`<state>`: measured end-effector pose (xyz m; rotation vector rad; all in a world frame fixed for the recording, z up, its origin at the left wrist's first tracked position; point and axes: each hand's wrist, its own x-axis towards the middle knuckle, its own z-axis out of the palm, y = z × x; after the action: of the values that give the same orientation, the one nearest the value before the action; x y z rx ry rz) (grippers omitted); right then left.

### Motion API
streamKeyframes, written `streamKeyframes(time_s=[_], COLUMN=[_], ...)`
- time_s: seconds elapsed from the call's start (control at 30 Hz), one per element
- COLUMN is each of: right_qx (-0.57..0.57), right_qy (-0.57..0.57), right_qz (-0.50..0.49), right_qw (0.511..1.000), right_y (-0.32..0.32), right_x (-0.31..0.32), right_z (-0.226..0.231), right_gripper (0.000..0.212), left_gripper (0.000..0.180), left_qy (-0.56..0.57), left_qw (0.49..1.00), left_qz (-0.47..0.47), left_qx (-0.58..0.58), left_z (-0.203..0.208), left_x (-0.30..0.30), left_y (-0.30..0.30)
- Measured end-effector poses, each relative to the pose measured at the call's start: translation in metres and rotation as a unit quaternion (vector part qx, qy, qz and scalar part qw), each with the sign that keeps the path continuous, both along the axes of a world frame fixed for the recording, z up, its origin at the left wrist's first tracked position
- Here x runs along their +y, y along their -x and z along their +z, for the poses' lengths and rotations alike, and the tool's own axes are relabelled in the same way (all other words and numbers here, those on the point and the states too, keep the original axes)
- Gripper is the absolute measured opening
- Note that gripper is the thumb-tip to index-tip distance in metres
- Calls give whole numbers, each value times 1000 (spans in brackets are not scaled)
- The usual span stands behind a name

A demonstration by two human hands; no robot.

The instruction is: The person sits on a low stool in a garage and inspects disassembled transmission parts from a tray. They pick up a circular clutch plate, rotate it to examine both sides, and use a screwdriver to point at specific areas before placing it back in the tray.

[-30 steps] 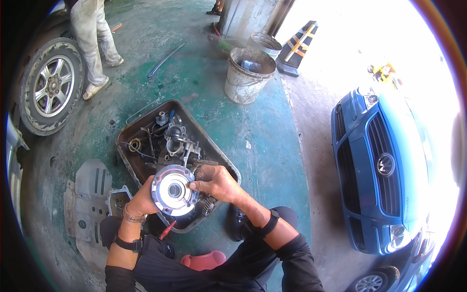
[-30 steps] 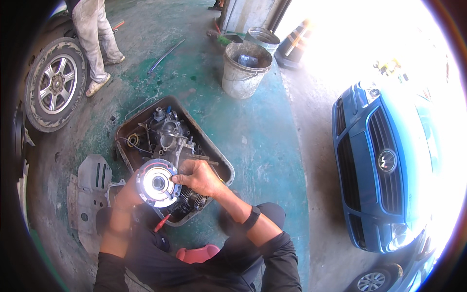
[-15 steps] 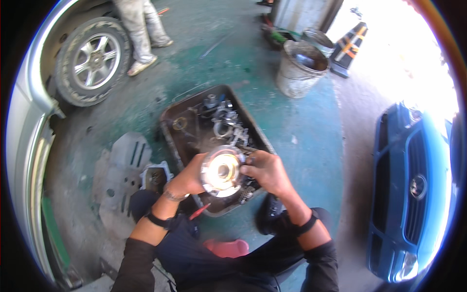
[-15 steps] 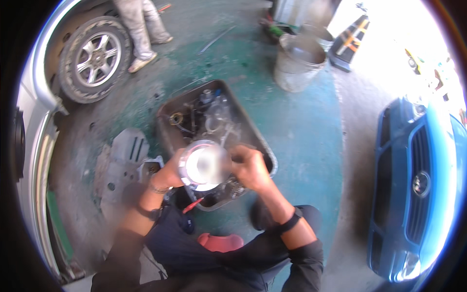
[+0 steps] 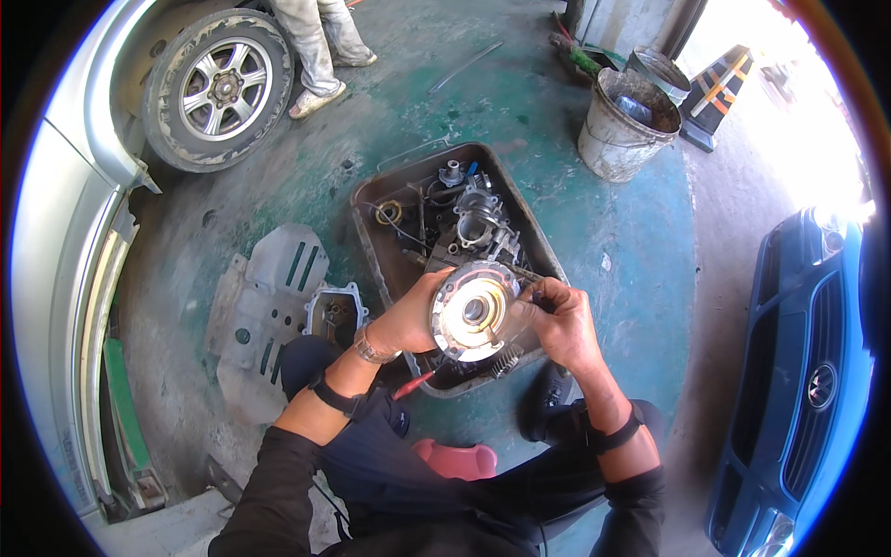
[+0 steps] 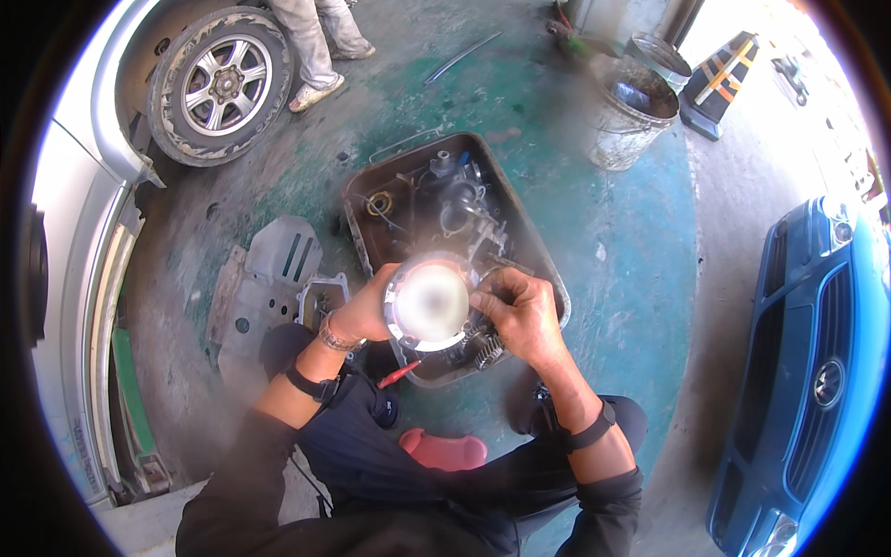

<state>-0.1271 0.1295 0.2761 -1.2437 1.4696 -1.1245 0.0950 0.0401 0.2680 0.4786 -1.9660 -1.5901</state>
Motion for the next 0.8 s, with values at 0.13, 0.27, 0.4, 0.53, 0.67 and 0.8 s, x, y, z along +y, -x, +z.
streamKeyframes(time_s=[0.13, 0.27, 0.4, 0.53, 0.67, 0.8], right_qx=[37, 74, 145, 160, 203, 218], right_qy=[53, 99, 189, 221, 260, 294], right_qz=[-5, -17, -29, -32, -22, -16], right_qw=[998, 992, 971, 961, 944, 931], right_y=[-3, -5, -7, -8, -7, -8], right_x=[0, 1, -1, -1, 0, -2], right_z=[6, 8, 6, 5, 6, 7], right_gripper=[13, 13, 15, 16, 17, 18], left_gripper=[77, 86, 87, 85, 71, 45], left_qy=[1, 61, 79, 137, 78, 8], left_qw=[1000, 998, 996, 990, 997, 995], left_qz=[4, -6, -13, -7, 16, 79], left_qx=[-20, 10, 24, 36, 26, 54], left_z=[2, 3, 0, 1, 6, 11], left_x=[2, 6, 6, 5, 6, 11], left_y=[-5, -8, -7, -7, -5, -1])
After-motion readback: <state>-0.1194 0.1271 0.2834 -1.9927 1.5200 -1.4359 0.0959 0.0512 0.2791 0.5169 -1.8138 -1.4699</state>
